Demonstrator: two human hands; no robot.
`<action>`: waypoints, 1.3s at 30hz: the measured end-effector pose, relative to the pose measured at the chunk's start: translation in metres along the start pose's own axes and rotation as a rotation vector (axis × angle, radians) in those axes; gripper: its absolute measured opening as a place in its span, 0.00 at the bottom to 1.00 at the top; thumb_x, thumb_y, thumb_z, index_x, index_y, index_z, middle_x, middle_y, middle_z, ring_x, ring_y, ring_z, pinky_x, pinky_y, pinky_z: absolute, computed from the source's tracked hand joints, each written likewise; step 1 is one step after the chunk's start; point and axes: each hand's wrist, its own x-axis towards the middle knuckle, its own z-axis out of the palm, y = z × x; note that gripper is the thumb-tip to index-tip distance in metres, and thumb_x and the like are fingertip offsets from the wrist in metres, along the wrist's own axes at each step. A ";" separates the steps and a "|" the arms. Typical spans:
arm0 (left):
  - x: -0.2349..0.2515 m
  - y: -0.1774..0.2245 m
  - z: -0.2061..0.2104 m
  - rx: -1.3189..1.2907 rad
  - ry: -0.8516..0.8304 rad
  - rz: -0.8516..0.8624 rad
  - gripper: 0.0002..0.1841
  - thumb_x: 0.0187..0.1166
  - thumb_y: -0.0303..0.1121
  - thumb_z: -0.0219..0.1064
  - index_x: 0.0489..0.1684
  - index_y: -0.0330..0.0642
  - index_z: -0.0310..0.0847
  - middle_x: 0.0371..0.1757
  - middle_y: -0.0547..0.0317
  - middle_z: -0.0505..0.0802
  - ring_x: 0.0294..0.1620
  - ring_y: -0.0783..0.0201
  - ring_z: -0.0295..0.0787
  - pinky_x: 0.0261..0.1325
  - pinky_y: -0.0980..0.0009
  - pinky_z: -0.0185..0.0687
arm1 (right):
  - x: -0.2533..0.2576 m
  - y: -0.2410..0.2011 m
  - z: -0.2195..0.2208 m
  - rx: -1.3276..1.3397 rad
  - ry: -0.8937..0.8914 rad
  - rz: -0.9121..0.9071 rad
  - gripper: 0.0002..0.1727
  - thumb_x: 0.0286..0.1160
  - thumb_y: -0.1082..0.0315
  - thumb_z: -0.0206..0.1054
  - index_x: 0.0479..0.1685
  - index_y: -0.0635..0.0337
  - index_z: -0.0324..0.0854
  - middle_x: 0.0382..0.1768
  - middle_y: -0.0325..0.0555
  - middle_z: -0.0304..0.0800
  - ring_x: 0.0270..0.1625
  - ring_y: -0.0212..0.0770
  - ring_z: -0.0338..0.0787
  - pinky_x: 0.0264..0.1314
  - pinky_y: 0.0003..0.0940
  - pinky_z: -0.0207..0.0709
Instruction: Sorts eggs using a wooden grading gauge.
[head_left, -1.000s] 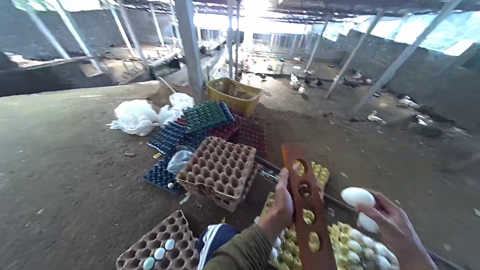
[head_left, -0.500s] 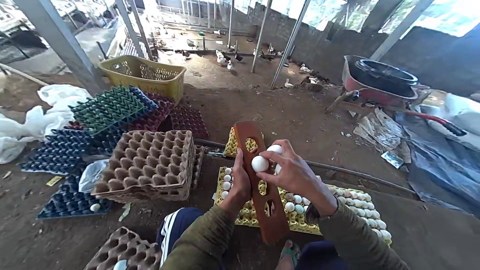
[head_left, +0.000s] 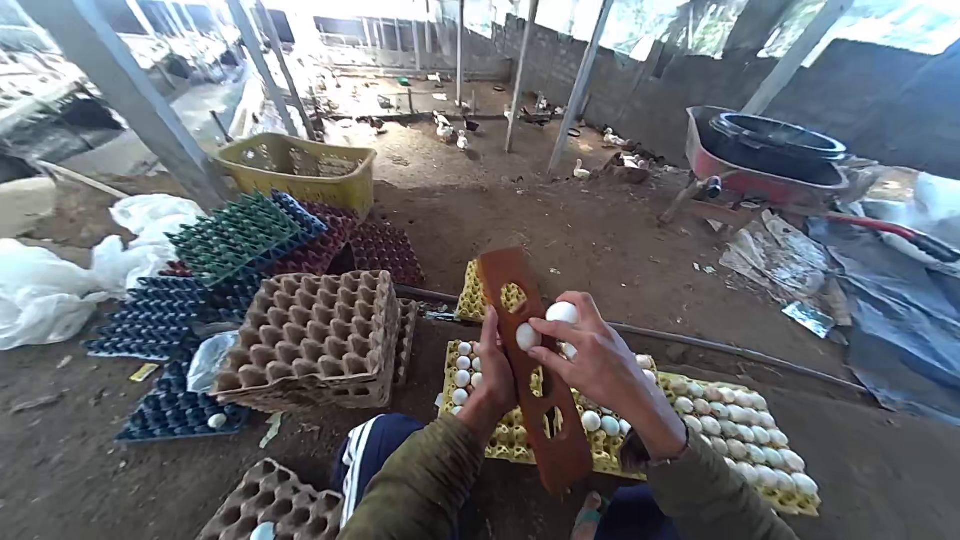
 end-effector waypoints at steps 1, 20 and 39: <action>-0.001 0.001 0.001 0.007 0.001 -0.012 0.38 0.91 0.57 0.23 0.69 0.41 0.76 0.41 0.51 0.95 0.41 0.61 0.94 0.44 0.63 0.92 | -0.001 0.001 0.001 0.009 0.017 -0.009 0.19 0.72 0.48 0.75 0.60 0.40 0.92 0.74 0.60 0.75 0.65 0.52 0.87 0.55 0.46 0.88; 0.003 -0.019 0.000 0.153 -0.128 -0.187 0.34 0.92 0.55 0.20 0.85 0.50 0.60 0.46 0.50 0.92 0.42 0.57 0.93 0.46 0.60 0.90 | -0.032 0.033 0.009 0.069 0.148 0.038 0.29 0.50 0.48 0.87 0.54 0.48 0.93 0.72 0.63 0.76 0.57 0.56 0.89 0.47 0.53 0.87; 0.000 -0.045 0.013 0.194 -0.118 -0.174 0.36 0.92 0.57 0.24 0.81 0.43 0.67 0.45 0.50 0.93 0.42 0.60 0.93 0.46 0.63 0.91 | -0.056 0.045 0.012 -0.021 0.149 0.090 0.22 0.72 0.46 0.73 0.60 0.43 0.93 0.68 0.60 0.79 0.59 0.57 0.88 0.49 0.52 0.87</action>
